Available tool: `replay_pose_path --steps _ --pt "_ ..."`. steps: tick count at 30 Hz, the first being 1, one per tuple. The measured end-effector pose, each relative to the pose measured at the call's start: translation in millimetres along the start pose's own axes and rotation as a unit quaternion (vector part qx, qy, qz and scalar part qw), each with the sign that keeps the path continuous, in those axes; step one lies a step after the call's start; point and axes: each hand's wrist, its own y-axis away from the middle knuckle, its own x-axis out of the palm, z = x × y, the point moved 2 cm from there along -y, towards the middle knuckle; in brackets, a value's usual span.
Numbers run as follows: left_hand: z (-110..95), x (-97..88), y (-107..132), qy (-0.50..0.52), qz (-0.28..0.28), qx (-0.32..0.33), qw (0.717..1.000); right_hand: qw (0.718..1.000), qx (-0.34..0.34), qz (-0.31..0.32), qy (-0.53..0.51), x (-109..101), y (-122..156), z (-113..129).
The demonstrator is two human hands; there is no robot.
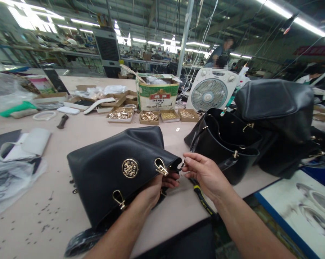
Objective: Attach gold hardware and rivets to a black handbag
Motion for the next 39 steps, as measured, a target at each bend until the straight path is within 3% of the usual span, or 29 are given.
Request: replay_pose_path --steps 3,14,26,39 --pt "-1.9 2.3 1.0 0.002 -0.025 -0.002 1.000 1.000 0.004 -0.006 -0.006 -0.1 0.5 -1.4" --pt "-9.0 6.1 4.6 -0.005 -0.035 -0.014 0.999 0.998 0.044 -0.032 -0.022 -4.0 -6.0 -0.5" --pt "-6.1 4.9 2.9 -0.003 -0.030 -0.004 1.000 0.995 0.063 -0.008 -0.082 -1.9 -2.1 -6.1" --pt "-7.8 6.0 5.0 -0.007 -0.038 -0.015 0.999 0.999 0.025 0.002 0.021 -8.1 -5.2 -6.1"
